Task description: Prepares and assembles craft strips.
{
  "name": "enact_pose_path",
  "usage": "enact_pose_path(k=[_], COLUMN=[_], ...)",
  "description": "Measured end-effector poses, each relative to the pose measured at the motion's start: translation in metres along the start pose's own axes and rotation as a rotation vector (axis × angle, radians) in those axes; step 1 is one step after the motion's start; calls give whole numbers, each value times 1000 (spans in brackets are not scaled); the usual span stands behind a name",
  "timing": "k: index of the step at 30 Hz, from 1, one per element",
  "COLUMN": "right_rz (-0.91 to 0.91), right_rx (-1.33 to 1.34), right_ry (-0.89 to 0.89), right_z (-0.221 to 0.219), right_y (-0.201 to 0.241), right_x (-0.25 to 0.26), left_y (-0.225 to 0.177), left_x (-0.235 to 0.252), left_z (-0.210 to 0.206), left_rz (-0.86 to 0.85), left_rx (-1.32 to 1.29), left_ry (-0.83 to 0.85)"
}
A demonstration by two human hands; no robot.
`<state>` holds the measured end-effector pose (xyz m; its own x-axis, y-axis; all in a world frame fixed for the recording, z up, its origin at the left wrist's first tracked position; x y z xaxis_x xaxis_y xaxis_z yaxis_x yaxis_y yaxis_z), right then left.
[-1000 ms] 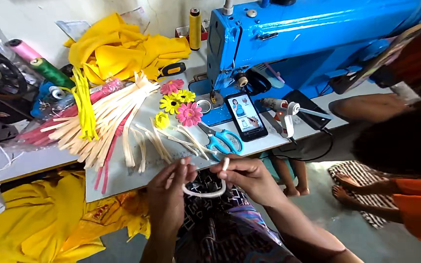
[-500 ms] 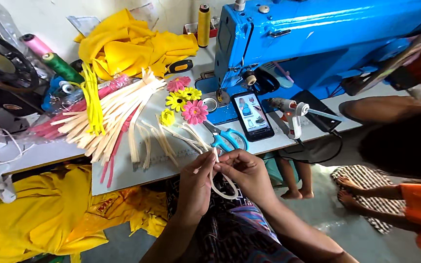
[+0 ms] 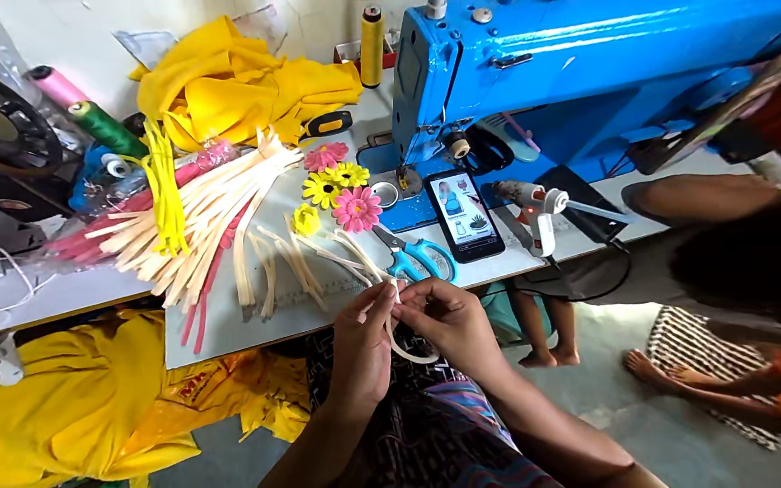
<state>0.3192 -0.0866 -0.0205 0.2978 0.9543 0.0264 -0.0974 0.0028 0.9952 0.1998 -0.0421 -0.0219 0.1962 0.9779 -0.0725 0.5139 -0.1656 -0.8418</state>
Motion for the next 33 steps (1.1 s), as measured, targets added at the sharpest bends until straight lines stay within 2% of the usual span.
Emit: enact_pose_path(k=[4, 7, 11, 18, 25, 33], right_rz=[-142, -243, -208, -488, -541, -541], right_rx=[120, 258, 377, 748, 779, 815], right_ry=[148, 281, 327, 671, 534, 446], right_z=[-6, -12, -17, -33, -34, -34], right_y=[-2, -7, -14, -19, -23, -22], right_x=[-3, -12, -18, -26, -25, -23], left_y=[-6, -25, -46, -53, -52, -54], left_x=[5, 13, 16, 15, 16, 15], left_z=[6, 13, 15, 18, 22, 21], left_rz=[-117, -182, -231, -201, -207, -304], left_rx=[27, -16, -135, -249, -288, -301], left_ry=[44, 16, -19, -37, -74, -110])
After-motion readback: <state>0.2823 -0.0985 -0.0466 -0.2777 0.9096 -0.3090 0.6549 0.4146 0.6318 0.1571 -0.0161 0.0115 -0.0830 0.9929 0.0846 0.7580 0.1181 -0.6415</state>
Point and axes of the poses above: each hand's wrist, its own x-axis towards the middle knuckle, its own z-axis out of the back of the hand, y = z × x, the point moved 5 cm from there along x, towards the middle knuckle, and after that the axes turned 14 degrees about -z, right-handed, at the moved point
